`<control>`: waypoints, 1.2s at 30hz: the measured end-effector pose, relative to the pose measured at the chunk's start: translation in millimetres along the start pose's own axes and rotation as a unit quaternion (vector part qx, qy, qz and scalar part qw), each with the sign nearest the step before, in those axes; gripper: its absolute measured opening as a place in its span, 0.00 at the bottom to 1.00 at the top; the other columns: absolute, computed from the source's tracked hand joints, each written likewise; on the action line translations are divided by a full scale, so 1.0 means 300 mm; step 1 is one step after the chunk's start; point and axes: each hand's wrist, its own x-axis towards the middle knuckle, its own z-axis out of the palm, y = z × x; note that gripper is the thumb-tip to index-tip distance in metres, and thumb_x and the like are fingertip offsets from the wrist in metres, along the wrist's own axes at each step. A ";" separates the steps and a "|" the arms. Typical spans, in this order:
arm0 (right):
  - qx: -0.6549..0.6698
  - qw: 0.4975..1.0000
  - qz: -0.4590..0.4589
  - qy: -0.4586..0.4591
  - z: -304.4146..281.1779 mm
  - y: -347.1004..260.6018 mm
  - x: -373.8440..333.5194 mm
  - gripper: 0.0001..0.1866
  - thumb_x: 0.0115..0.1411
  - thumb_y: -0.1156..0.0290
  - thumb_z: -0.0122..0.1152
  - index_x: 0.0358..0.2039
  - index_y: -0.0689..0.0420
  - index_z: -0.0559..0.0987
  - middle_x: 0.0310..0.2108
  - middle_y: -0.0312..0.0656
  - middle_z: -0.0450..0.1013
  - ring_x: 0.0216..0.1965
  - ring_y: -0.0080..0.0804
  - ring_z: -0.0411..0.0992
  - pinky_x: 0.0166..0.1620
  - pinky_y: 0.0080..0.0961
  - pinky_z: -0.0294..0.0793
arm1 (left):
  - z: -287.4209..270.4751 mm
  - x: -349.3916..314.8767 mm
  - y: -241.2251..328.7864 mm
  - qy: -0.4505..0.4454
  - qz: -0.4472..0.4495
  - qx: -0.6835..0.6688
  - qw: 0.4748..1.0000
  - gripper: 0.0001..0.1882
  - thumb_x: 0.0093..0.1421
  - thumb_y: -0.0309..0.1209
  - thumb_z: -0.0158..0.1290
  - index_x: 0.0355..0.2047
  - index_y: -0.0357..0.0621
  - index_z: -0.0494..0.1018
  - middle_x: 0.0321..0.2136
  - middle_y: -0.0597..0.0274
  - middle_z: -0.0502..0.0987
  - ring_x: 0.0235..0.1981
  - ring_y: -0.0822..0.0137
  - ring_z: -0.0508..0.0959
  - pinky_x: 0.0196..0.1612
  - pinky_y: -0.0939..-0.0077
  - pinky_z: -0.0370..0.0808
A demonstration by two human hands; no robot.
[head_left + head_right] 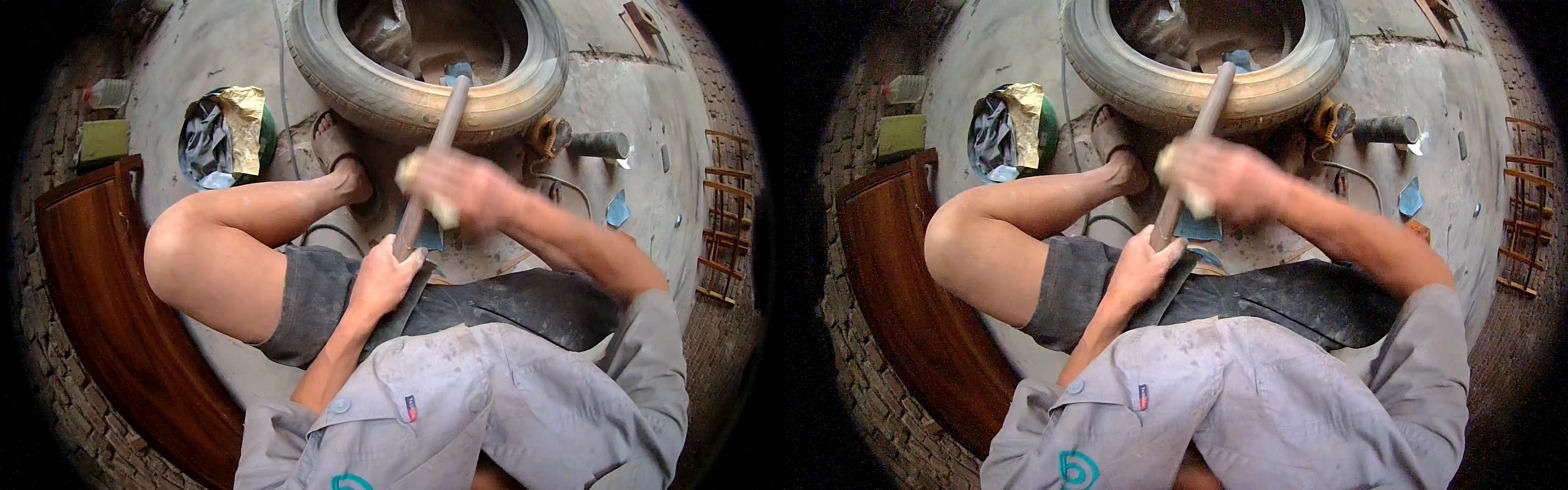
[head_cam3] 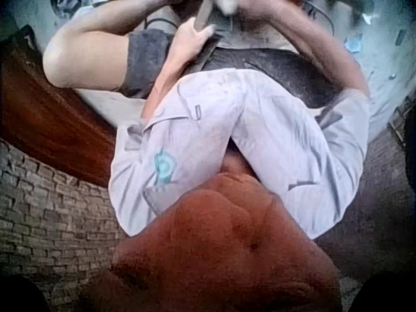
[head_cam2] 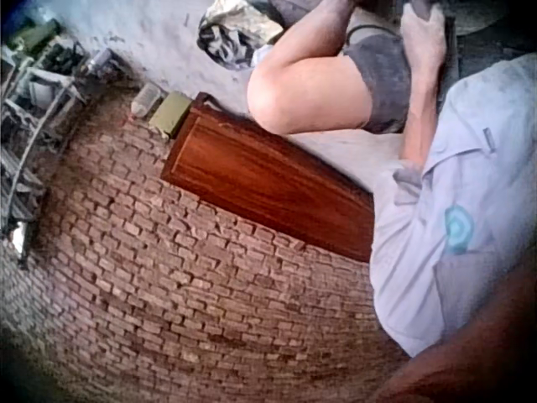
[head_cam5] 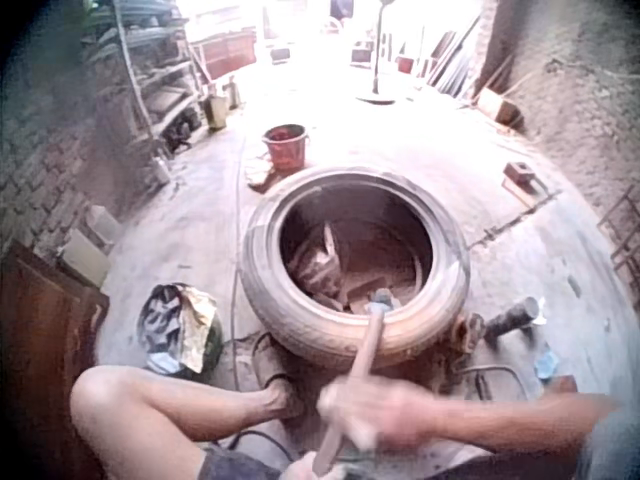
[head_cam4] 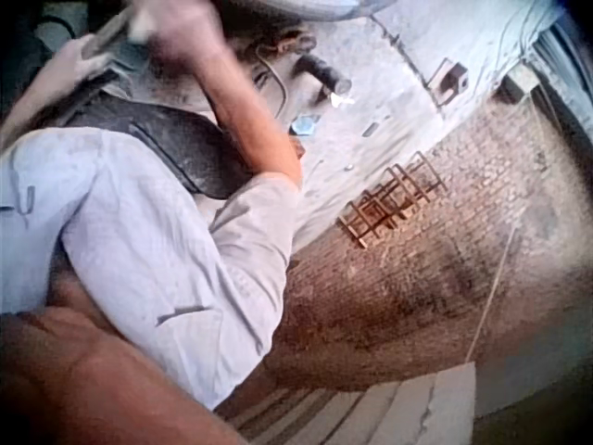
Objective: The person sits on the floor and uses a chisel to carve and shape a long wooden rod. They repeatedly scrape the surface, wipe it with a cloth, and continue carving along the length of the rod.
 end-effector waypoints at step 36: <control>-0.107 0.978 0.180 0.013 -0.028 0.178 -0.053 0.26 0.50 0.80 0.56 0.53 0.67 0.73 0.53 0.57 0.72 0.59 0.54 0.70 0.64 0.41 0.70 | 0.006 -0.019 0.044 0.042 0.030 0.020 0.999 0.16 0.64 0.38 0.57 0.38 0.36 0.69 0.28 0.35 0.76 0.34 0.37 0.77 0.37 0.54 0.73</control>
